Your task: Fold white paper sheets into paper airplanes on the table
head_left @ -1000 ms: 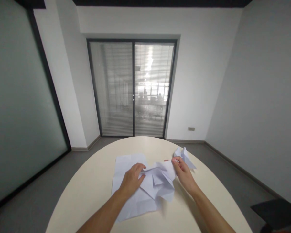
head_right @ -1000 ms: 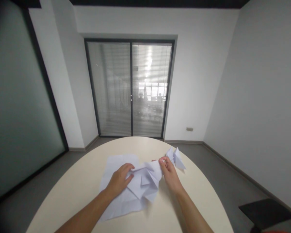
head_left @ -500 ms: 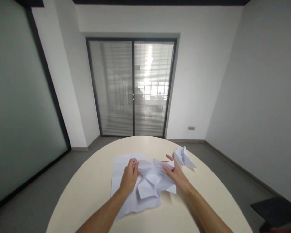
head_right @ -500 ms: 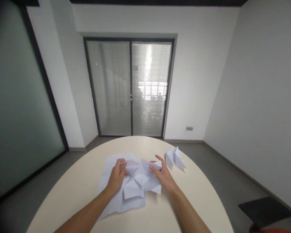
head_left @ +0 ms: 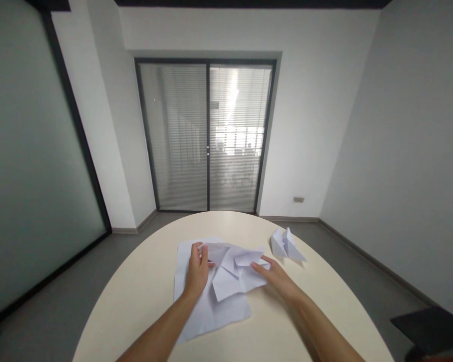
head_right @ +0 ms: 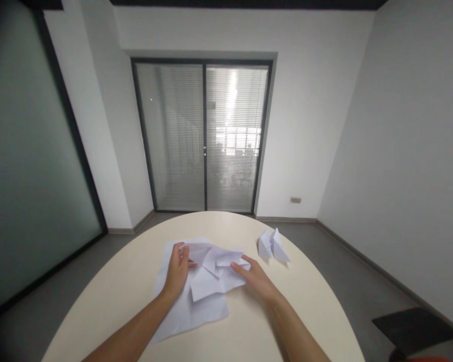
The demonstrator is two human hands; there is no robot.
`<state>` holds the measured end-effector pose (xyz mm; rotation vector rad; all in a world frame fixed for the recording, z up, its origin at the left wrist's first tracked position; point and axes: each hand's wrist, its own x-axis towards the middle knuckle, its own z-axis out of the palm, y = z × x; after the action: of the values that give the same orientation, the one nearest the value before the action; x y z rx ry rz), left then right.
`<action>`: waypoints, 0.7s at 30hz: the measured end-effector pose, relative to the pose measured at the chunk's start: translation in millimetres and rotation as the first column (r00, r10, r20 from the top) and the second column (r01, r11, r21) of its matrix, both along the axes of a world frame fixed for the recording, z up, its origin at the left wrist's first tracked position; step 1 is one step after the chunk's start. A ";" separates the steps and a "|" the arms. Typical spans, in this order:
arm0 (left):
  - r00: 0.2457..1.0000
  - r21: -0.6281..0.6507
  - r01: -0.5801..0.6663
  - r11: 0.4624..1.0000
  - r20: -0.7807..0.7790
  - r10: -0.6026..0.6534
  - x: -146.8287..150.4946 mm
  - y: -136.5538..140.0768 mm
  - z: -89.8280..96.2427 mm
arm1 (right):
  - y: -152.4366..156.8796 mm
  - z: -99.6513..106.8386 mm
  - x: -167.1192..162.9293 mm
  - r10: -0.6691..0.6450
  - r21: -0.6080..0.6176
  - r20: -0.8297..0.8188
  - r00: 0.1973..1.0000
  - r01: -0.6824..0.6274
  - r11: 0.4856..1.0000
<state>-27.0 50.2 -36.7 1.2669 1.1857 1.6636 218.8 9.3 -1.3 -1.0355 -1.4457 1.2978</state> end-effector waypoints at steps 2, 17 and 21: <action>1.000 -0.031 0.002 1.000 0.032 -0.001 -0.9 3.7 -1.5 | -1.2 2.6 1.1 0.012 0.042 0.001 1.000 -0.012 0.999; 0.886 -0.130 0.420 0.898 0.275 -0.375 -0.3 3.4 6.7 | -4.1 -2.4 -3.7 0.105 -0.041 -0.184 0.977 -0.114 0.993; 0.815 -0.125 0.525 0.842 0.359 -0.455 -4.0 0.6 6.5 | -4.5 -2.9 -1.5 -0.003 -0.068 -0.257 0.966 -0.015 0.998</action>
<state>-31.0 50.8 -30.2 1.0087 0.7340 1.2463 217.3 4.8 -4.2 -0.8707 -1.2152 1.4382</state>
